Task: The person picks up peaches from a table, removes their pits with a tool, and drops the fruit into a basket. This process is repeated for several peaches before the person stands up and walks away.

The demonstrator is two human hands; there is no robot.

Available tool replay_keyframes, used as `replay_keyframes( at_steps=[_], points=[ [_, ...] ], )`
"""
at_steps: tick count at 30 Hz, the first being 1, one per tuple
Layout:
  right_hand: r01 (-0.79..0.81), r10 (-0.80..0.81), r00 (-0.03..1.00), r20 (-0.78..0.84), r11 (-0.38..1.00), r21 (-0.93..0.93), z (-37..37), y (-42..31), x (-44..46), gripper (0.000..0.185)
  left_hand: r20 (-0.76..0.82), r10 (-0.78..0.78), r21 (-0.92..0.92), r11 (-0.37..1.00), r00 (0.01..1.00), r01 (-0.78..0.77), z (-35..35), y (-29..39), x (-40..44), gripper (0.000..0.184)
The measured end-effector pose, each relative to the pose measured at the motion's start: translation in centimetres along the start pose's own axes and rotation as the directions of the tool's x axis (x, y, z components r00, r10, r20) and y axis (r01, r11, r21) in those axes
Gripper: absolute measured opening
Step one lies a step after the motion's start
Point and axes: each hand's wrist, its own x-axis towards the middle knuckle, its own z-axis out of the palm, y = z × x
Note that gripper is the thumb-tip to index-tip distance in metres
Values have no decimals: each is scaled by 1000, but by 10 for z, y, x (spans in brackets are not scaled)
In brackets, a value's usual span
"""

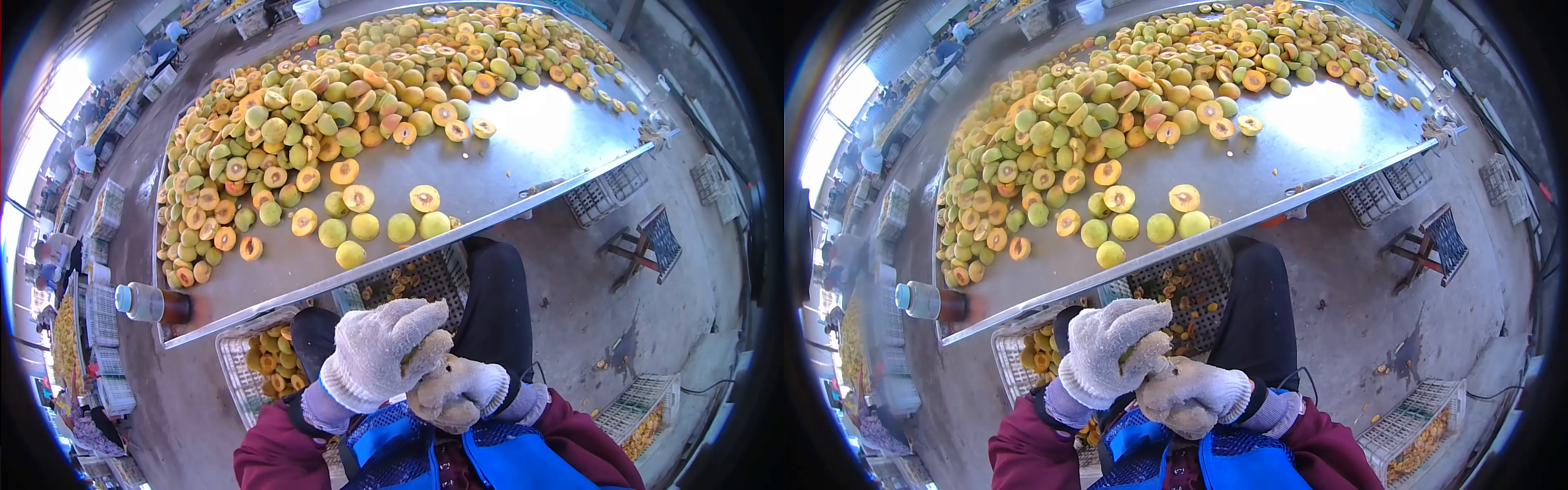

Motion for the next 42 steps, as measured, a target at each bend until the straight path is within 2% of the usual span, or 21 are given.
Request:
replay_keyframes(
  at_steps=[1, 2, 7, 9, 11, 13, 14, 15, 17, 23, 27, 29, 30, 31, 33, 35, 38, 39, 40, 41, 42],
  points=[
    [69, -71, 997, 37, 997, 36, -1, 3, 2, 22, -72, 73, -46, 996, 995, -76, 1, -2, -1, 27],
    [138, -144, 987, 71, 987, 76, -2, 6, 4, 22, 7, -63, -1, 998, 998, 63, 0, 5, 0, 25],
    [119, -132, 988, 81, 982, 145, -7, 9, 7, 22, 207, -213, 141, 972, 955, 187, 2, 3, 9, 19],
    [156, -166, 983, 77, 980, 125, -5, 9, 6, 22, -67, 193, -65, 978, 979, -198, 0, 1, 10, 30],
    [121, -160, 969, 188, 971, 205, -9, 14, 7, 24, -112, 209, -91, 971, 971, -220, 9, -12, 4, 24],
    [105, -182, 948, 261, 954, 282, -12, 17, 12, 24, -13, 72, -253, 965, 997, -73, 13, -18, -1, 33],
    [85, -210, 917, 339, 933, 349, -13, 16, 14, 25, 44, -42, -487, 871, 998, 58, 14, -22, -7, 32],
    [87, -214, 915, 341, 932, 352, -13, 17, 16, 25, 49, -41, -485, 873, 998, 60, 18, -24, -13, 32],
    [89, -120, 974, 191, 982, 167, -12, 19, 17, 26, -28, -178, -780, 619, 984, 90, 26, -23, -28, 38],
    [128, -129, 992, 12, 989, 74, -3, 18, 15, 20, 28, -500, -933, 298, 865, 203, 36, 5, -36, 47],
    [137, -148, 978, 147, 987, 79, -16, 24, 17, 23, 178, -590, -978, -20, 788, 205, 43, 4, -42, 40],
    [160, -148, 972, 180, 986, -54, -20, 30, 21, 22, 298, -308, -683, -730, 904, -24, 53, -10, -27, 40],
    [31, -8, 968, 249, 996, -88, -11, 22, 23, 22, 416, -617, -795, -604, 668, -62, 65, 0, -22, 42],
    [-94, 135, 941, 310, 985, -144, -1, 9, 24, 22, 389, -562, -881, -459, 730, 117, 69, -6, -30, 44],
    [22, 7, 990, 141, 979, -203, 1, 23, 23, 21, 309, -650, -951, -222, 694, 215, 65, -14, -32, 45],
    [78, -59, 995, 84, 965, -251, -9, 22, 24, 20, -11, -784, -984, 117, 620, 131, 52, -28, -39, 40],
    [25, -31, 999, -29, 980, -195, 2, 4, 10, 19, -296, -830, -910, 395, 473, 123, 16, -72, -88, 41],
    [7, -24, 992, -124, 991, -134, 5, -1, 8, 19, -309, -858, -922, 376, 409, 93, 2, -85, -107, 36],
    [40, -84, 973, -217, 979, -200, 7, 0, 10, 18, -498, -727, -621, 679, 473, 392, 3, -126, -142, 31],
    [95, -166, 952, -257, 959, -269, -6, 6, 14, 17, -590, -568, -156, 778, 574, 609, 1, -159, -170, 27],
    [44, -118, 951, -287, 967, -252, -7, 5, 17, 16, -592, -485, 145, 722, 644, 676, -16, -146, -170, 22]
  ],
)
